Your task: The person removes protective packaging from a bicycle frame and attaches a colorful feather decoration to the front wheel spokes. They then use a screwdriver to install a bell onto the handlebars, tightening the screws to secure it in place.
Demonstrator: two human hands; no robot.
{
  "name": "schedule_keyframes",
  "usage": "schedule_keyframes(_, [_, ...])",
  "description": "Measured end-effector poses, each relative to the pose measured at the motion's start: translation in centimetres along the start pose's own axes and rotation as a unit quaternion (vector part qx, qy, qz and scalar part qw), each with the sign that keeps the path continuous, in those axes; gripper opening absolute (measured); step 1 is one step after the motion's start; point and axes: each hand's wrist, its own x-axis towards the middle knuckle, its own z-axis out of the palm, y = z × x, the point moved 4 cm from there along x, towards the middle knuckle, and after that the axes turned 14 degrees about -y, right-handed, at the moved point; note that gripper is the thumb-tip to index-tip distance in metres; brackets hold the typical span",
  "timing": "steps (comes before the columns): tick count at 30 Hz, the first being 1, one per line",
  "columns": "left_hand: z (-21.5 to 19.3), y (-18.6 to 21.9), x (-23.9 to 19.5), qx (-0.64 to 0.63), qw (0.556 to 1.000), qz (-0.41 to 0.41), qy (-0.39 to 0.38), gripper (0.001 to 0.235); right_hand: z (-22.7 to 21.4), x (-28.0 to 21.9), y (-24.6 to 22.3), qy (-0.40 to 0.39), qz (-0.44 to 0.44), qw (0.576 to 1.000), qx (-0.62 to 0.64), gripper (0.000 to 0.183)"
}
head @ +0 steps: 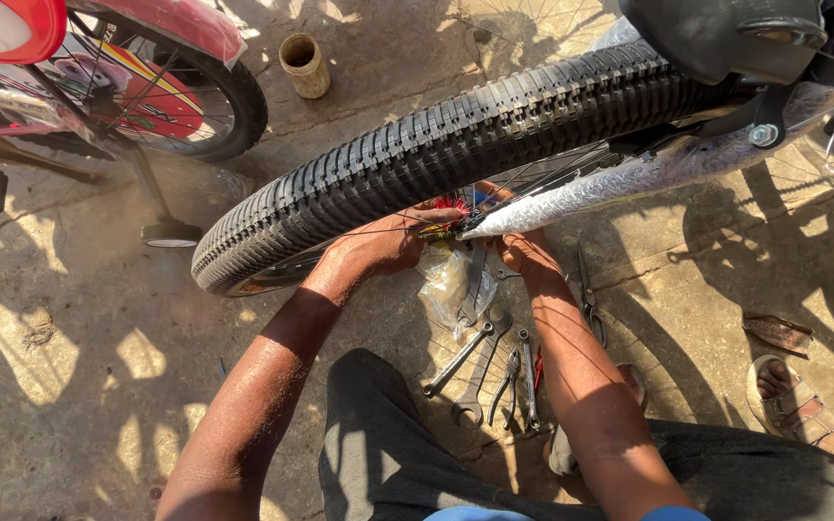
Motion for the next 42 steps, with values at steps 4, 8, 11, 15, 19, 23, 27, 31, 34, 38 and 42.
schedule_keyframes(4, [-0.2, 0.5, -0.9, -0.218, 0.965, -0.125, -0.075, 0.078, -0.1, 0.0, -0.1, -0.003, 0.011, 1.0, -0.009, 0.03])
schedule_keyframes(8, [-1.5, 1.7, -0.7, -0.168, 0.986, 0.0, -0.001, 0.078, 0.0, 0.0, -0.2, -0.009, 0.017, 1.0, -0.015, 0.032])
schedule_keyframes(11, [-0.8, 1.2, -0.6, -0.222, 0.973, -0.056, -0.031, 0.075, -0.1, 0.0, -0.2, -0.011, 0.02, 1.0, -0.017, 0.034])
schedule_keyframes(15, [-0.9, 1.2, -0.4, -0.175, 0.982, -0.07, 0.0, 0.076, 0.1, -0.2, -0.6, -0.016, 0.022, 0.999, -0.021, 0.035])
schedule_keyframes(19, [-0.7, 0.9, -0.8, -0.18, 0.965, -0.172, -0.077, 0.08, 0.2, -0.1, -0.6, -0.022, 0.027, 0.999, -0.022, 0.037])
schedule_keyframes(23, [-1.3, 1.6, -0.2, -0.151, 0.976, -0.146, -0.056, 0.085, -0.5, 0.3, -0.2, -0.034, 0.023, 0.999, -0.01, 0.038])
schedule_keyframes(27, [-1.5, 1.6, -0.3, -0.187, 0.959, -0.192, -0.091, 0.089, -1.7, 0.6, 1.0, -0.038, 0.008, 0.999, -0.032, 0.042])
schedule_keyframes(31, [-1.7, 2.2, -0.2, -0.166, 0.972, -0.157, -0.046, 0.086, -2.9, 0.8, 1.9, -0.035, 0.011, 0.999, 0.003, 0.042])
schedule_keyframes(34, [-1.5, 2.1, -0.5, -0.137, 0.967, -0.203, -0.07, 0.084, -3.6, 1.4, 1.9, -0.058, 0.023, 0.998, 0.025, 0.042])
schedule_keyframes(38, [-0.8, 1.9, 0.1, -0.142, 0.978, -0.152, -0.005, 0.075, -4.0, 2.0, 1.6, -0.118, 0.066, 0.986, 0.098, 0.043])
schedule_keyframes(42, [-0.9, 1.8, 0.7, -0.127, 0.978, -0.167, -0.014, 0.066, -2.8, 2.6, 0.6, -0.155, 0.051, 0.972, 0.171, 0.041])
